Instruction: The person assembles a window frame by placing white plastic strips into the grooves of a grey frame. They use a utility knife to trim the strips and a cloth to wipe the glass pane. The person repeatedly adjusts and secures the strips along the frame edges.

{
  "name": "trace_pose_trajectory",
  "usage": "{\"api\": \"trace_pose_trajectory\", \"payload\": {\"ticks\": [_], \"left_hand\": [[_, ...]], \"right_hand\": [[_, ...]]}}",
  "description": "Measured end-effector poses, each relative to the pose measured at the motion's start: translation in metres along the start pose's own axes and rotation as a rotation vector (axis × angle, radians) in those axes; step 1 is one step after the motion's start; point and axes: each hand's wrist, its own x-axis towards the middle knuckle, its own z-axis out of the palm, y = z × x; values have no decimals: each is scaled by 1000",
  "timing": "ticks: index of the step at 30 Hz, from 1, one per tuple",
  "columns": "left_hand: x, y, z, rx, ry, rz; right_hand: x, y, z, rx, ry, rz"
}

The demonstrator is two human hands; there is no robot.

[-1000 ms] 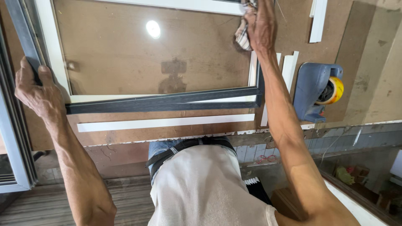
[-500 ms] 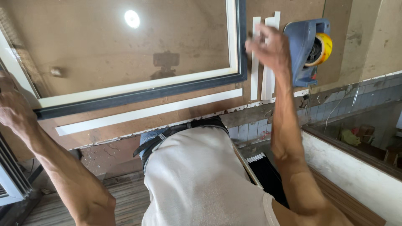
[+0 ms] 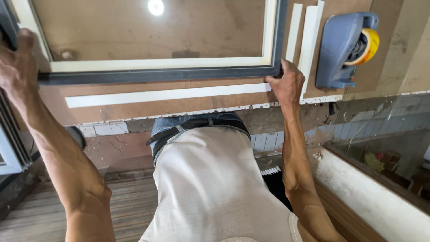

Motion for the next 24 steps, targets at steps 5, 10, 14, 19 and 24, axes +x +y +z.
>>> {"api": "trace_pose_trajectory", "payload": {"ticks": [5, 10, 14, 19, 24], "left_hand": [[-41, 9, -34, 136, -82, 55], [-67, 6, -22, 74, -44, 18], [-58, -8, -2, 175, 156, 121], [-62, -1, -15, -3, -46, -139], [-106, 77, -65, 291, 297, 93]], "right_hand": [[17, 4, -1, -115, -185, 144], [13, 10, 8, -255, -133, 30], [16, 17, 9, -244, -172, 84], [11, 27, 13, -170, -129, 42], [-18, 24, -15, 5, -120, 38]]}}
